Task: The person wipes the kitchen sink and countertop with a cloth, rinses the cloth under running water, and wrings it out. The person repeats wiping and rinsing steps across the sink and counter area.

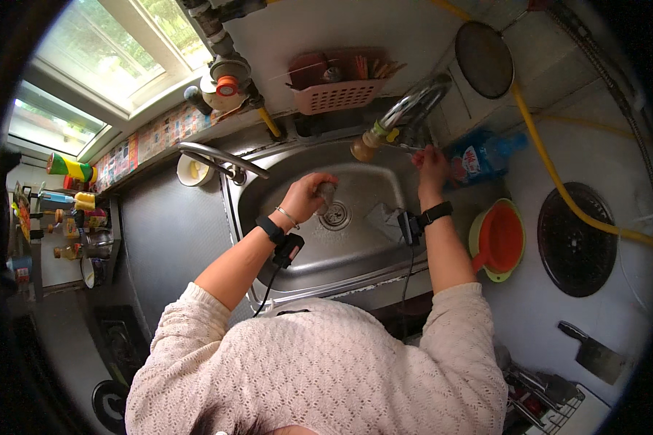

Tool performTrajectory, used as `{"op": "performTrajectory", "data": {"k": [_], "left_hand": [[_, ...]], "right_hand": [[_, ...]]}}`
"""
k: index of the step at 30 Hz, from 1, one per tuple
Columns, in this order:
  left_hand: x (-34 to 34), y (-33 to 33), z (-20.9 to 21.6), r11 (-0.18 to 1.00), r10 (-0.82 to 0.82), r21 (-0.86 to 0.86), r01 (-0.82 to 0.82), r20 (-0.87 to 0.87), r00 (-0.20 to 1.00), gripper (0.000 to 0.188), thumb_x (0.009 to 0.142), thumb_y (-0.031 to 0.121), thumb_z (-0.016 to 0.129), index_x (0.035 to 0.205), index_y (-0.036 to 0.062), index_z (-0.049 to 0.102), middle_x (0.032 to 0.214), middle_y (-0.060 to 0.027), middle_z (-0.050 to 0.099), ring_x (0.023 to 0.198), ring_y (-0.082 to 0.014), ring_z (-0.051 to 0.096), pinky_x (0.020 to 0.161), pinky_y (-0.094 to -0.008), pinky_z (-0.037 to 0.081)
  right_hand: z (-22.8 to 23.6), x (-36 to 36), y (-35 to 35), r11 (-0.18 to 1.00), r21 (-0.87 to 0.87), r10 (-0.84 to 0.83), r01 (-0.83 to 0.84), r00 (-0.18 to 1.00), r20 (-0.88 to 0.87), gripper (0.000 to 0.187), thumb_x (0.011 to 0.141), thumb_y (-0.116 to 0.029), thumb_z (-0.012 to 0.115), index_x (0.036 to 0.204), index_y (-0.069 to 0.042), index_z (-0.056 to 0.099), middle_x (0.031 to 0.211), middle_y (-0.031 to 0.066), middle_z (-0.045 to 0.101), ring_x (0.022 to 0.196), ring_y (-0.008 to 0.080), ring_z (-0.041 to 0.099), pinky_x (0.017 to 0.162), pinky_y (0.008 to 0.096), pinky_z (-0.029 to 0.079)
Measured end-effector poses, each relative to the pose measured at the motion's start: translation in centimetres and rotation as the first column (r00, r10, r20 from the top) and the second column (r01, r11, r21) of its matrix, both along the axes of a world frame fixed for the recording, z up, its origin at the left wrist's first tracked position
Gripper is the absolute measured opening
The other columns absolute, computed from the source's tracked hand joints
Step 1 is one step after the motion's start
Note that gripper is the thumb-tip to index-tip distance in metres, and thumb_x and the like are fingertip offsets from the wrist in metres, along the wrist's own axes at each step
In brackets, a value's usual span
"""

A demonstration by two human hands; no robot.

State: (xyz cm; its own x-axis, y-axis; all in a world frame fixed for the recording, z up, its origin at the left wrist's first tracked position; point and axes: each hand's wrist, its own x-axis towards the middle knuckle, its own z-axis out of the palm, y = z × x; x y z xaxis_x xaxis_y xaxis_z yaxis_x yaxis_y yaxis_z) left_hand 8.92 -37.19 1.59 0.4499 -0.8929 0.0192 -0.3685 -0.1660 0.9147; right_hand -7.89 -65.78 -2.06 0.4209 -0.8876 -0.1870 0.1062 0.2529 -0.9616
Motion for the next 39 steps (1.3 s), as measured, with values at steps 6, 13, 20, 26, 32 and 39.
{"op": "performTrajectory", "data": {"k": [6,13,20,26,32,39], "left_hand": [[-0.1,1.5,0.9,0.997,-0.069,-0.046,0.057,-0.339,0.938,0.047,0.074,-0.013,0.057,0.117,0.0044,0.060,0.110,-0.0047,0.064,0.102,-0.0148,0.061,0.091,-0.0301,0.049],[-0.7,2.3,1.9,0.973,0.110,-0.139,-0.183,-0.413,0.904,0.047,0.076,-0.012,0.058,0.120,0.0040,0.058,0.109,-0.0014,0.062,0.099,-0.0116,0.059,0.089,-0.0259,0.049],[-1.8,5.8,4.5,0.966,0.108,-0.255,-0.038,0.267,0.958,0.062,0.068,-0.016,0.060,0.125,0.0085,0.057,0.109,-0.0091,0.060,0.101,-0.0245,0.060,0.085,-0.0316,0.053],[-3.5,8.3,5.3,0.950,-0.307,-0.099,0.295,-0.138,0.942,0.098,0.072,-0.009,0.062,0.153,0.0162,0.013,0.114,-0.0171,0.062,0.104,-0.0353,0.062,0.089,-0.0383,0.051],[-3.8,9.4,7.0,0.961,-0.255,0.089,0.261,0.648,0.718,0.079,0.069,0.002,0.068,0.142,0.0121,0.039,0.140,-0.0110,0.044,0.129,-0.0305,0.042,0.108,-0.0403,0.037],[-5.2,9.9,4.4,0.905,-0.410,0.374,0.200,0.646,0.644,0.075,0.078,0.007,0.061,0.146,0.0118,0.031,0.115,-0.0118,0.056,0.103,-0.0278,0.061,0.082,-0.0377,0.052]], "right_hand": [[-1.9,1.4,12.1,0.633,-0.381,0.515,-0.674,0.734,-0.443,0.073,0.075,-0.022,0.082,0.132,-0.002,0.041,0.134,0.0136,0.049,0.119,0.0262,0.050,0.103,0.0372,0.039],[-0.8,3.2,19.4,0.567,0.279,0.814,-0.775,0.580,-0.043,0.062,0.079,-0.020,0.080,0.128,-0.002,0.047,0.116,0.0077,0.058,0.103,0.0193,0.060,0.098,0.0311,0.046],[4.3,1.9,20.5,0.160,0.586,0.523,-0.794,0.572,0.632,0.053,0.095,-0.042,0.057,0.130,-0.004,0.047,0.119,0.0109,0.060,0.111,0.0273,0.060,0.101,0.0416,0.049],[2.9,0.6,20.4,0.183,0.540,0.625,-0.822,0.521,0.581,0.033,0.095,-0.030,0.061,0.118,-0.007,0.060,0.108,0.0072,0.064,0.105,0.0183,0.063,0.087,0.0314,0.055],[5.2,0.4,20.6,0.256,0.486,0.878,-0.835,0.411,0.245,0.011,0.089,-0.004,0.063,0.100,-0.004,0.062,0.083,0.0030,0.058,0.069,0.0091,0.053,0.050,0.0202,0.037],[6.9,1.1,24.5,0.208,0.266,0.958,-0.941,0.141,-0.248,0.012,0.080,-0.014,0.069,0.080,-0.006,0.060,0.064,-0.0003,0.049,0.055,0.0101,0.043,0.048,0.0252,0.034]]}}
